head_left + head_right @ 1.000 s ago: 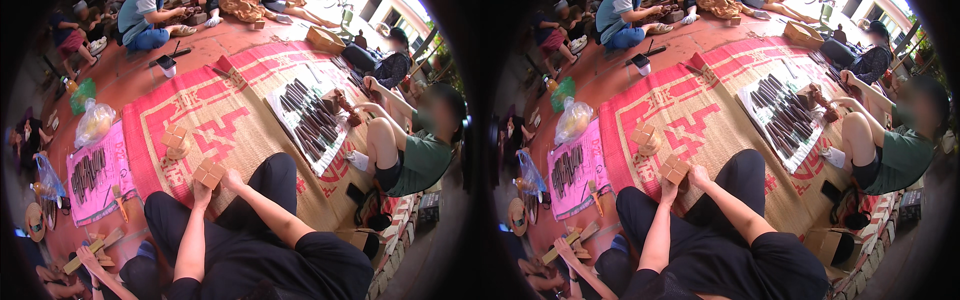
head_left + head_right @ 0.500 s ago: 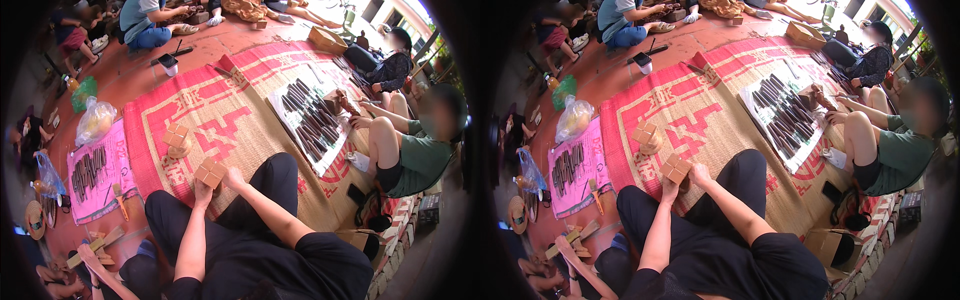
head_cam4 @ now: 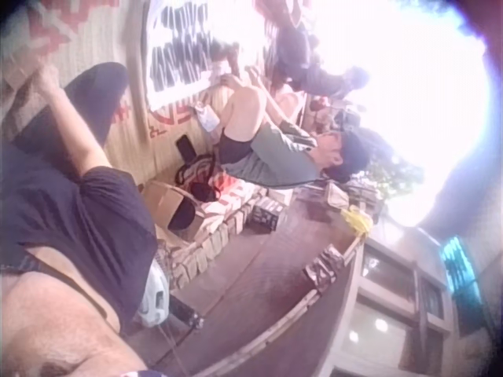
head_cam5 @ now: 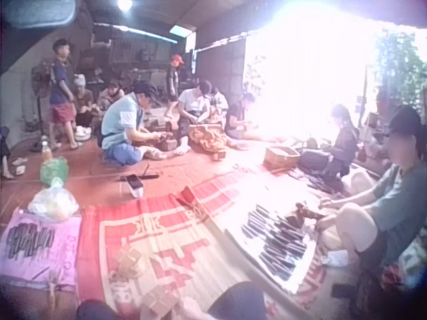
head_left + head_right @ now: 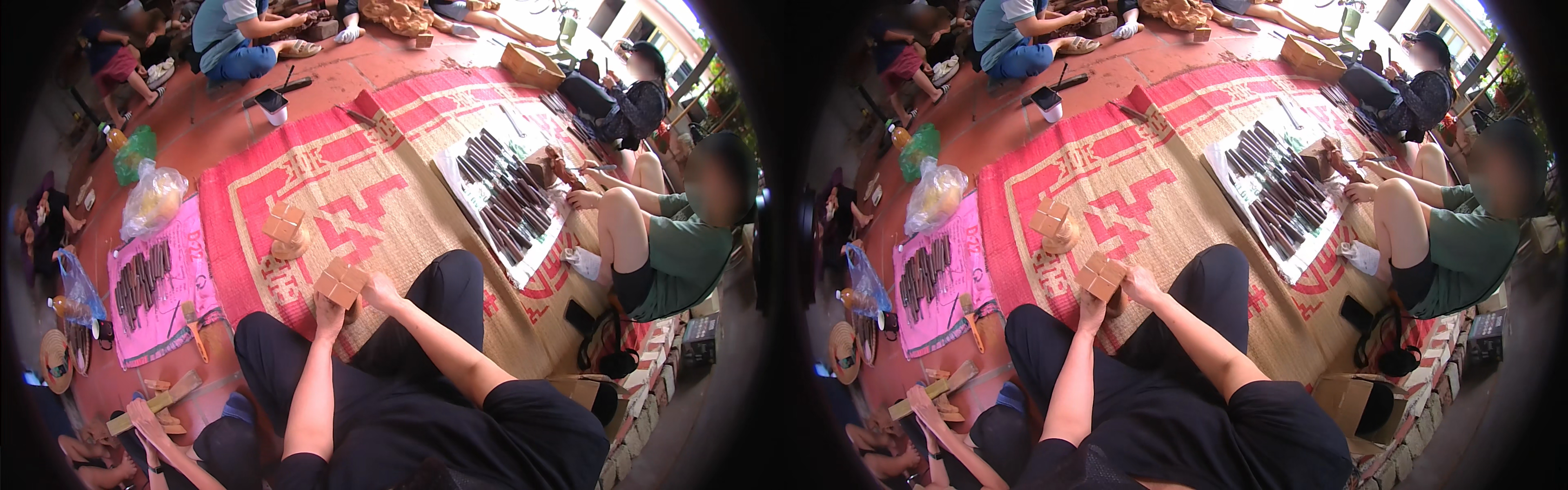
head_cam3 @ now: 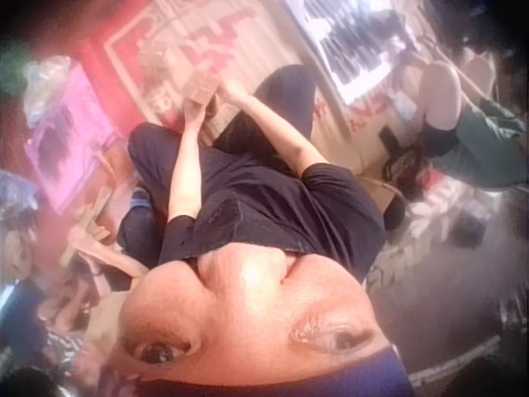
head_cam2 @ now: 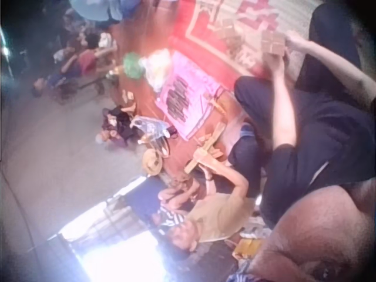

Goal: The person sits on a mat and assembles small wooden blocks into a cube-like structure. They repeatedly pick up blocks, align them, and press them together to form a larger unit.

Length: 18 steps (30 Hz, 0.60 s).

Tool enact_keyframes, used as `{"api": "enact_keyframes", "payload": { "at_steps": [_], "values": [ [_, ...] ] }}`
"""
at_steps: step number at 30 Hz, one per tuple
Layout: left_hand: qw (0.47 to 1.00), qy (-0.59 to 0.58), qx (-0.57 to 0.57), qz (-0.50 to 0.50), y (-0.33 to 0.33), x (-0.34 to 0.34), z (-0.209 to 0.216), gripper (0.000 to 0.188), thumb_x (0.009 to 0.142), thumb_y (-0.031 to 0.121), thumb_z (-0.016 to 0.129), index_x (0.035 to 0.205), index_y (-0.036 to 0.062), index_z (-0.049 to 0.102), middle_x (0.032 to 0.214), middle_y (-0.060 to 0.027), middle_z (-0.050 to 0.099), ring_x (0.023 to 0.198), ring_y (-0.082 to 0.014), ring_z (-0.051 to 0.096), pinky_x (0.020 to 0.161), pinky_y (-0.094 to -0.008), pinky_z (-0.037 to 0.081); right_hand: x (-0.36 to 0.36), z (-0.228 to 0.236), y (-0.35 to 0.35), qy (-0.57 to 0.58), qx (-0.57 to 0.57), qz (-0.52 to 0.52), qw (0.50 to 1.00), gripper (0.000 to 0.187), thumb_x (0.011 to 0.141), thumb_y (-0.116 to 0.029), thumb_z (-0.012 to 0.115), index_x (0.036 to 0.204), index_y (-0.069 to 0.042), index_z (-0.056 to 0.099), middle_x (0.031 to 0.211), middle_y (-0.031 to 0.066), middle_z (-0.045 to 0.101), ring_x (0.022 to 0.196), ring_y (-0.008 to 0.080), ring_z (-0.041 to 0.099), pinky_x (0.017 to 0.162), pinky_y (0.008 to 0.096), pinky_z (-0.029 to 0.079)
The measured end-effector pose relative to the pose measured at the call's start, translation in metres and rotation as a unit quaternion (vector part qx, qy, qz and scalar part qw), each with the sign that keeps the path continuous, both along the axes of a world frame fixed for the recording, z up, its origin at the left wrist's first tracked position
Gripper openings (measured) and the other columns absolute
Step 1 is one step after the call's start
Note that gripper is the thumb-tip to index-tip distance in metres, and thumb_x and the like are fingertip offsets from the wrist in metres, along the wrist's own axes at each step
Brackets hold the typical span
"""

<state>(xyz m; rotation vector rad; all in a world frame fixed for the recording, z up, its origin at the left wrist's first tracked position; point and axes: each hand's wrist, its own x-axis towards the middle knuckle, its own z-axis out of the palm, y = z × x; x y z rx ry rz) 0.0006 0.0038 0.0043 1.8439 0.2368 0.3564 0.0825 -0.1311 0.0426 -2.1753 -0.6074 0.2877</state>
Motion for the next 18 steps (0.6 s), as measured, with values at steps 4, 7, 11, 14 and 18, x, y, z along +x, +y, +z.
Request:
{"api": "enact_keyframes", "payload": {
  "at_steps": [4,7,11,14,18],
  "values": [
    [0.999,0.005,-0.034,-0.021,0.003,0.001,-0.008,0.048,0.082,0.043,0.057,0.111,0.0054,0.049,0.112,-0.012,0.05,0.107,-0.0313,0.04,0.093,-0.0408,0.031,0.005,-0.016,0.002,0.027,-0.157,0.047,0.986,0.018,0.075,-0.015,0.049,0.071,-0.002,0.062,0.071,0.0205,0.062,0.068,0.0339,0.062,0.061,0.0436,0.049],
    [0.997,0.042,-0.05,-0.036,0.003,0.001,-0.011,0.046,0.082,0.039,0.058,0.111,0.0054,0.049,0.113,-0.0114,0.05,0.108,-0.0304,0.04,0.093,-0.0407,0.031,0.004,-0.028,-0.002,-0.051,-0.249,0.047,0.966,0.019,0.075,-0.015,0.05,0.07,-0.002,0.062,0.073,0.0194,0.063,0.069,0.0331,0.063,0.061,0.0433,0.049],
    [1.0,0.019,-0.016,-0.006,-0.003,0.002,0.0,0.047,0.081,0.037,0.059,0.113,0.0049,0.048,0.114,-0.0114,0.049,0.11,-0.0298,0.038,0.093,-0.0399,0.031,0.011,-0.028,0.001,-0.024,-0.271,0.067,0.96,0.019,0.075,-0.014,0.049,0.076,-0.002,0.064,0.074,0.0195,0.063,0.07,0.0325,0.064,0.06,0.0432,0.049],
    [0.999,0.033,-0.031,0.001,-0.002,-0.001,-0.001,0.047,0.081,0.037,0.059,0.114,0.0046,0.048,0.115,-0.0118,0.048,0.111,-0.0299,0.037,0.094,-0.0394,0.03,0.006,-0.01,0.0,0.001,-0.136,0.024,0.99,0.02,0.076,-0.013,0.048,0.08,-0.003,0.065,0.074,0.0202,0.063,0.07,0.0329,0.063,0.059,0.0434,0.049],
    [0.998,0.027,-0.05,-0.004,0.001,-0.003,-0.01,0.046,0.082,0.036,0.059,0.114,0.0046,0.048,0.115,-0.0119,0.048,0.112,-0.0298,0.037,0.095,-0.0395,0.03,-0.003,0.009,-0.001,-0.005,-0.115,0.016,0.993,0.018,0.075,-0.014,0.049,0.078,-0.004,0.064,0.072,0.0202,0.062,0.068,0.0328,0.063,0.059,0.0436,0.049]
  ]
}}
